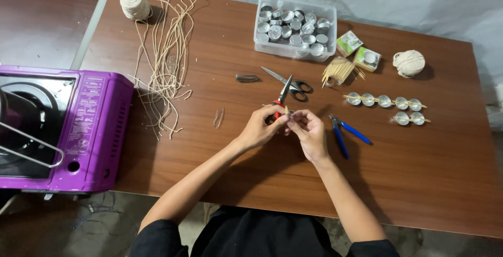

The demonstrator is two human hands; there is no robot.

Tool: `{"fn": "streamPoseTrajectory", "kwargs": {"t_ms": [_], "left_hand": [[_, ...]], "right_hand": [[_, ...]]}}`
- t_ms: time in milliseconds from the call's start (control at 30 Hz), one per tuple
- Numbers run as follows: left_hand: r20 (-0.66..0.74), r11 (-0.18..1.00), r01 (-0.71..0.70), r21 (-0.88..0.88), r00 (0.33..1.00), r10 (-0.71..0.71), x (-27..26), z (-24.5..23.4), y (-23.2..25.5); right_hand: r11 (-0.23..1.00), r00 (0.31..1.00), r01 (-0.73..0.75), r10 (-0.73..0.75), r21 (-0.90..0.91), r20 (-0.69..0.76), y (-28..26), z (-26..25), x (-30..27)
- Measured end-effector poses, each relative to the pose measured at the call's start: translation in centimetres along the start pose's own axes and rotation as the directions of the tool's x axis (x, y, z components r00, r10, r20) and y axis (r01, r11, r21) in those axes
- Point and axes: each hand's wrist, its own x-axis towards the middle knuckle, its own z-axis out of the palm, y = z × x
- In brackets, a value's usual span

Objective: Assembling candle wicks by threading them through metal tabs and crimping the tabs with pliers to secure them.

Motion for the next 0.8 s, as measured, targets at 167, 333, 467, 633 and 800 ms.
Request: {"fn": "streamPoseTrajectory", "kwargs": {"t_ms": [167, 333, 467, 633, 800], "left_hand": [[0.021, 0.994, -0.010, -0.111, 1.000, 0.012, 0.7, -0.9, -1.0], [0.115, 0.983, -0.061, -0.171, 0.990, 0.081, 1.9, -1.5, -1.6], [0.210, 0.947, -0.126, -0.294, 0.958, 0.193, 2.4, -1.5, -2.7], [0.294, 0.935, -0.166, -0.314, 0.919, 0.262, 2.8, -1.4, -1.9], [0.253, 0.924, -0.057, -0.379, 0.953, 0.163, 2.8, -1.5, -3.3]], "right_hand": [[1.000, 0.998, 0.004, -0.002, -0.025, 0.064, -0.8, 0.1, 0.7], [0.998, 0.989, 0.008, -0.018, 0.061, 0.150, -0.6, -1.0, 2.1], [0.995, 0.989, -0.058, 0.068, -0.081, 0.131, -1.8, 0.6, 2.3], [0.999, 0.988, -0.044, 0.039, 0.029, 0.146, -2.6, 2.8, 2.1], [0.996, 0.996, 0.082, -0.083, 0.019, 0.024, 2.4, 0.0, 3.4]]}}
